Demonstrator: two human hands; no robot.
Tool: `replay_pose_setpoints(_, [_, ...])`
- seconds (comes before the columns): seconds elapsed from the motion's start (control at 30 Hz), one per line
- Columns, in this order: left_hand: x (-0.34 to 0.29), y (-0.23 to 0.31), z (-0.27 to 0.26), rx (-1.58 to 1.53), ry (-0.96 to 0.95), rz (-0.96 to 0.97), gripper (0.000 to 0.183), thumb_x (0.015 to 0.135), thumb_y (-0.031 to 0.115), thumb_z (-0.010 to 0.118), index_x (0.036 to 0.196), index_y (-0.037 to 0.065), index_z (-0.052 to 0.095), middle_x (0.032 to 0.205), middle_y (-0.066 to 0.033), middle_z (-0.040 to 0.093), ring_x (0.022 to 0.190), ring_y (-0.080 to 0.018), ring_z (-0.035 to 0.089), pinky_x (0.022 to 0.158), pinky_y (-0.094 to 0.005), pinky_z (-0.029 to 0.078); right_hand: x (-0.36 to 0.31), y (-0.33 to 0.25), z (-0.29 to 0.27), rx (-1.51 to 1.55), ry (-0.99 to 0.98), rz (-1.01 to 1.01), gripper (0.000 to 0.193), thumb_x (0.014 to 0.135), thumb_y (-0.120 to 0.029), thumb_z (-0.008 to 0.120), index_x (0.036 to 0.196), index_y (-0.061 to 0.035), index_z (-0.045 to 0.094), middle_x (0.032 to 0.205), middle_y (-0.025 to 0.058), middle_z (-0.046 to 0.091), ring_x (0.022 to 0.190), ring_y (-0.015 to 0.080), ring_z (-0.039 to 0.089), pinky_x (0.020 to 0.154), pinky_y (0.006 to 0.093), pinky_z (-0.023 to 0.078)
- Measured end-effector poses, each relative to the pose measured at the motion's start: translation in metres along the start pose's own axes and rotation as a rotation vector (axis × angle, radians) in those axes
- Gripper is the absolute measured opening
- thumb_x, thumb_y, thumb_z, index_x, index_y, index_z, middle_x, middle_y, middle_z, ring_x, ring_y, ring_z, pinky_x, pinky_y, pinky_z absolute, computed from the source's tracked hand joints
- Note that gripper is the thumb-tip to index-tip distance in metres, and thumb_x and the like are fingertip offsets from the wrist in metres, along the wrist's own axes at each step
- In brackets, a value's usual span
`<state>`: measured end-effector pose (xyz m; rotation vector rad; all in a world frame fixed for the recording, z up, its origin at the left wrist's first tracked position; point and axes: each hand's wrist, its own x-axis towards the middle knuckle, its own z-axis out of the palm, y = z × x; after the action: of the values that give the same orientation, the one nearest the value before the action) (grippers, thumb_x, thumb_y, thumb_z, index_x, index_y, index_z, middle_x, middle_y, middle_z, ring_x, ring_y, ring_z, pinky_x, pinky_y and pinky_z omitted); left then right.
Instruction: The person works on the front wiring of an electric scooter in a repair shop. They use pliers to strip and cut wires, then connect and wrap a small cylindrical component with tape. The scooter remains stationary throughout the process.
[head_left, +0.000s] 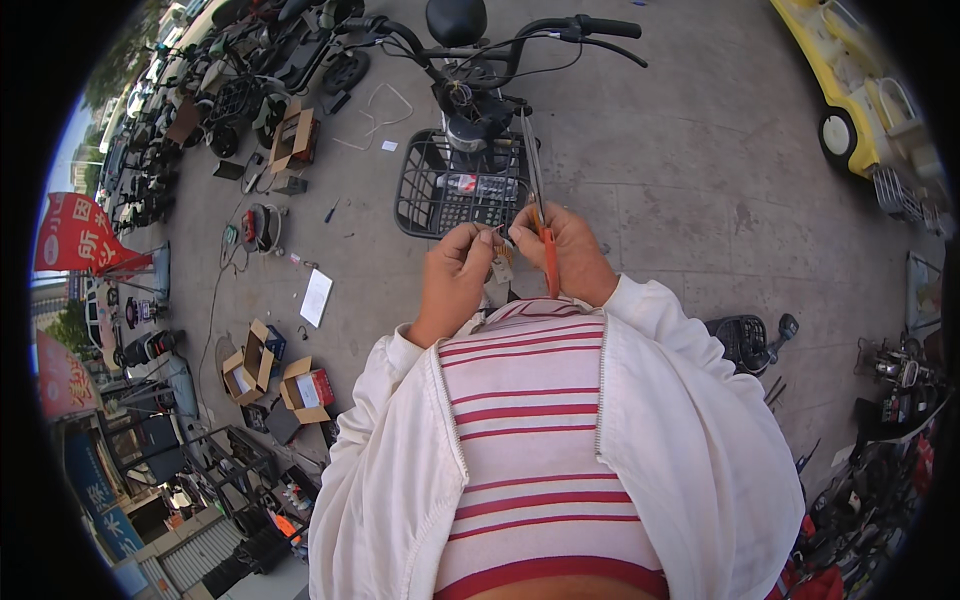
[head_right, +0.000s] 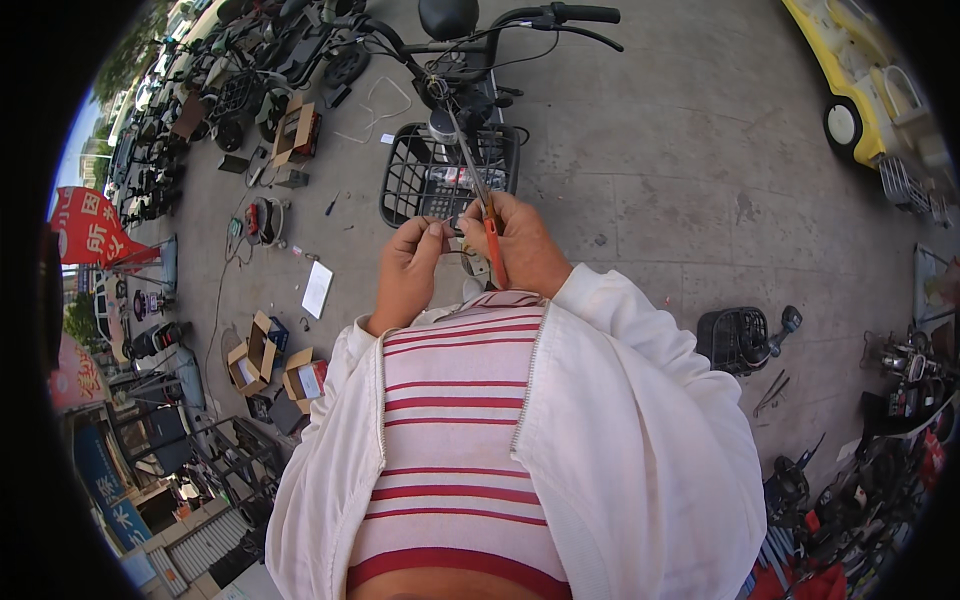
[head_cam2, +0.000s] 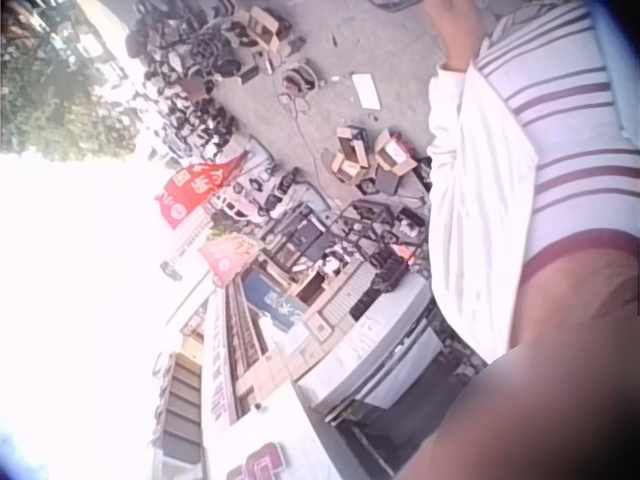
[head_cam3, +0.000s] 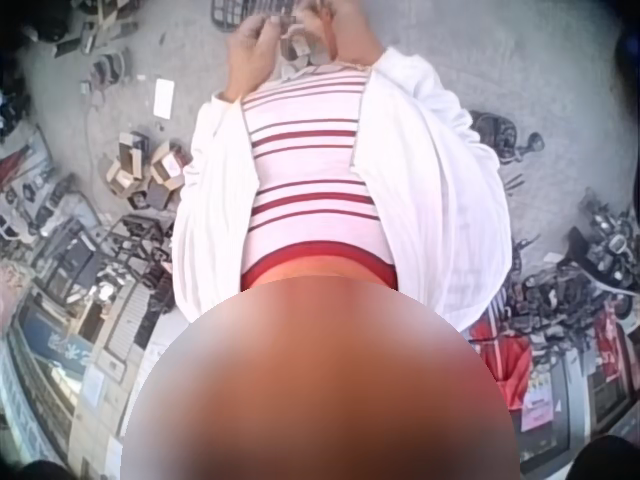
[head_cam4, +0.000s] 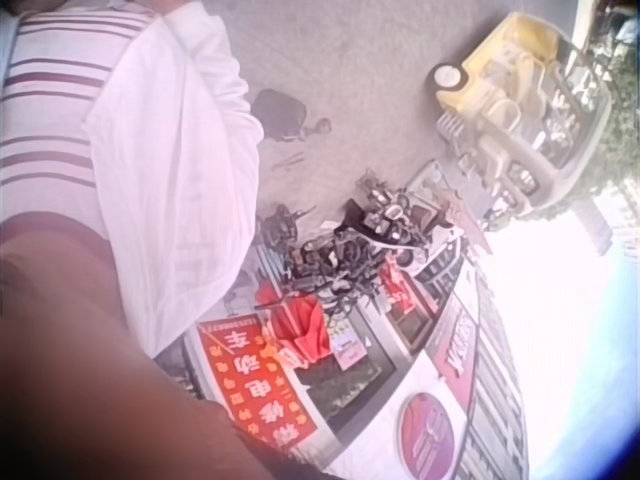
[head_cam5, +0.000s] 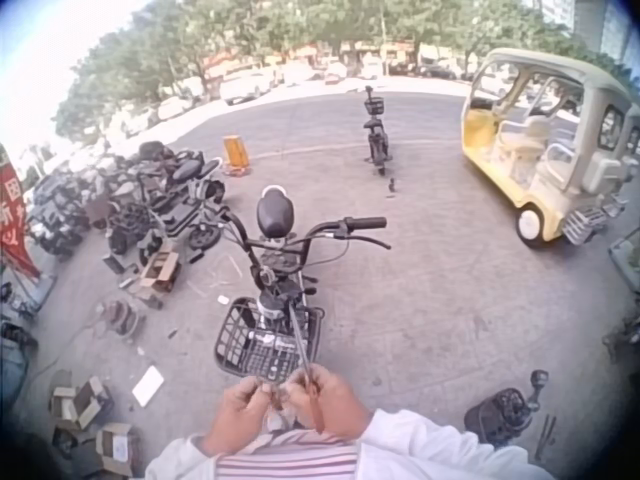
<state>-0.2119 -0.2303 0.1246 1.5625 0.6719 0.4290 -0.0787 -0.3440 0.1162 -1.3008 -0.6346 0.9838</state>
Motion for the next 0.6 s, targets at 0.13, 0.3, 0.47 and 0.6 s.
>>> replay_pose_setpoints(0.13, [0.006,-0.002,-0.009,-0.043,0.161,0.147,0.020,0.098,0.014,0.053,0.092,-0.002,0.063,0.079,-0.0010,0.061,0.073,-0.0061,0.052,0.067,-0.0221,0.043,-0.003,-0.001,-0.012,-0.593,-0.020,-0.152,0.042,0.081,-0.039,0.075,0.084,-0.0002,0.058,0.074,0.0129,0.062,0.065,0.0238,0.058,0.063,0.0342,0.047])
replay_pose_setpoints(0.3, [0.004,0.001,-0.012,0.030,0.228,0.170,0.019,0.098,0.014,0.053,0.093,-0.003,0.063,0.080,-0.0016,0.062,0.073,-0.0066,0.053,0.065,-0.0230,0.043,-0.011,0.000,-0.007,-0.833,-0.135,-0.024,0.051,0.077,-0.044,0.076,0.092,0.0016,0.061,0.080,0.0181,0.062,0.072,0.0344,0.060,0.064,0.0411,0.047])
replay_pose_setpoints(0.47, [0.002,-0.002,-0.011,0.133,0.266,0.219,0.018,0.097,0.013,0.054,0.092,-0.002,0.062,0.075,-0.0007,0.060,0.068,-0.0063,0.050,0.061,-0.0234,0.041,-0.012,0.004,-0.006,-0.894,-0.127,-0.053,0.053,0.078,-0.051,0.073,0.086,0.0006,0.063,0.079,0.0185,0.064,0.071,0.0364,0.062,0.063,0.0428,0.047])
replay_pose_setpoints(0.6, [-0.001,-0.003,-0.013,0.249,0.298,0.243,0.016,0.095,0.011,0.055,0.089,-0.002,0.062,0.070,-0.0028,0.057,0.063,-0.0067,0.047,0.056,-0.0250,0.039,-0.012,0.005,-0.005,-0.914,-0.143,-0.042,0.055,0.079,-0.054,0.071,0.085,0.0002,0.063,0.077,0.0186,0.064,0.070,0.0357,0.063,0.062,0.0427,0.048])
